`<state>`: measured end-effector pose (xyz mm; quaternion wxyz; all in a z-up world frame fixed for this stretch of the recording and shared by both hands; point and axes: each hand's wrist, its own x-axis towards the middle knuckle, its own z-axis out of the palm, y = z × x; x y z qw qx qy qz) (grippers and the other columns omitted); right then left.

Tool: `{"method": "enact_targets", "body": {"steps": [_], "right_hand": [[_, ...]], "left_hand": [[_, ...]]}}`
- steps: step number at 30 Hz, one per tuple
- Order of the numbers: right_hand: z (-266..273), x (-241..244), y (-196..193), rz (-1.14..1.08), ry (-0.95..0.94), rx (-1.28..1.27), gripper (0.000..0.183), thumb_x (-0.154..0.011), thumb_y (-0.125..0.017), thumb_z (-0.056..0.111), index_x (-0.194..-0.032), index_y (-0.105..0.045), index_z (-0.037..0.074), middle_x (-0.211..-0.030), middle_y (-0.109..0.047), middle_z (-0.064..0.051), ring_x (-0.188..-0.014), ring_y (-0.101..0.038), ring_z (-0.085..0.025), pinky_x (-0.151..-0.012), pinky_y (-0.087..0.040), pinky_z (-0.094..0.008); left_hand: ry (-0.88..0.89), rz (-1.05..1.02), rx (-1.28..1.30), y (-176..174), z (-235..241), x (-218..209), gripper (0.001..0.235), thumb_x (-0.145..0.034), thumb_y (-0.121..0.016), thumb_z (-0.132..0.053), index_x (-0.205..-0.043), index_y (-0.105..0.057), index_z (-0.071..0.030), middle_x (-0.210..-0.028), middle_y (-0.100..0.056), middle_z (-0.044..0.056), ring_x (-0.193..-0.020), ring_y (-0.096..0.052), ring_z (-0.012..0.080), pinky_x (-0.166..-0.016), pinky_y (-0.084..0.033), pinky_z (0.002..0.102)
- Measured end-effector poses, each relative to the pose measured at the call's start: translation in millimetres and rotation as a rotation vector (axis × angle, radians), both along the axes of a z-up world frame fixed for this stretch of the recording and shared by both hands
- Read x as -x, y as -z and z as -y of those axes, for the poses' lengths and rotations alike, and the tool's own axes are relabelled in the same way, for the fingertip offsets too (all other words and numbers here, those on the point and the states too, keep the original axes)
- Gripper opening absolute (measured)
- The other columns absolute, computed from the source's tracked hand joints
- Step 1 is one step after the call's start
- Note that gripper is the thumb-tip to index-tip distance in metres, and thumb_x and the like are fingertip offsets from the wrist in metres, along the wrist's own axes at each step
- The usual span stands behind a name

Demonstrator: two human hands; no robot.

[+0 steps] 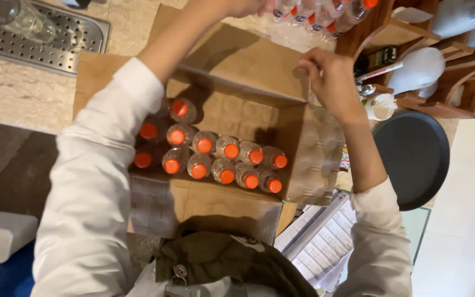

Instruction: Packing numerous plastic bottles with orange caps into a cardboard box at a counter.

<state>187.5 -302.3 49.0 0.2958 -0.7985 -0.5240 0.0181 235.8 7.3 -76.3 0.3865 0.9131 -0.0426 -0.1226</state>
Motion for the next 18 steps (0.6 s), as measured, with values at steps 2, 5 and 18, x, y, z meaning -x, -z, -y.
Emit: {"method": "enact_targets", "body": {"steps": [2,5,18], "right_hand": [[-19.0,39.4,-3.5,-0.116,-0.120,0.060,0.014,-0.109,-0.058,-0.004,-0.106,-0.071,-0.007,-0.097,-0.075,-0.018,-0.088,-0.075,-0.027,-0.084,-0.064,-0.035],[-60.4,82.0,18.8,-0.157,-0.255,0.166,0.022,-0.103,-0.053,-0.002,-0.121,-0.067,0.000,-0.114,-0.066,-0.017,-0.104,-0.067,-0.033,-0.097,-0.050,-0.042],[-133.6,154.5,78.1,-0.121,-0.311,0.243,0.032,-0.093,-0.077,0.012,-0.113,-0.054,0.000,-0.100,-0.050,-0.017,-0.072,-0.063,-0.040,-0.068,-0.052,-0.051]], "left_hand": [[0.052,-0.066,0.020,-20.9,-17.7,65.6,0.027,-0.105,-0.041,-0.021,-0.106,-0.068,-0.021,-0.084,-0.064,0.004,-0.062,-0.052,0.0174,-0.055,-0.037,0.037],[0.247,-0.181,-0.344,-105.3,-16.9,166.5,0.038,-0.078,-0.053,-0.005,-0.092,-0.080,-0.027,-0.087,-0.076,-0.004,-0.078,-0.068,0.0210,-0.066,-0.048,0.036],[0.082,0.280,-0.725,-14.3,-40.5,320.8,0.032,-0.080,-0.074,-0.007,-0.108,-0.060,-0.002,-0.095,-0.064,0.018,-0.099,-0.062,0.0379,-0.068,-0.058,0.048]]}}
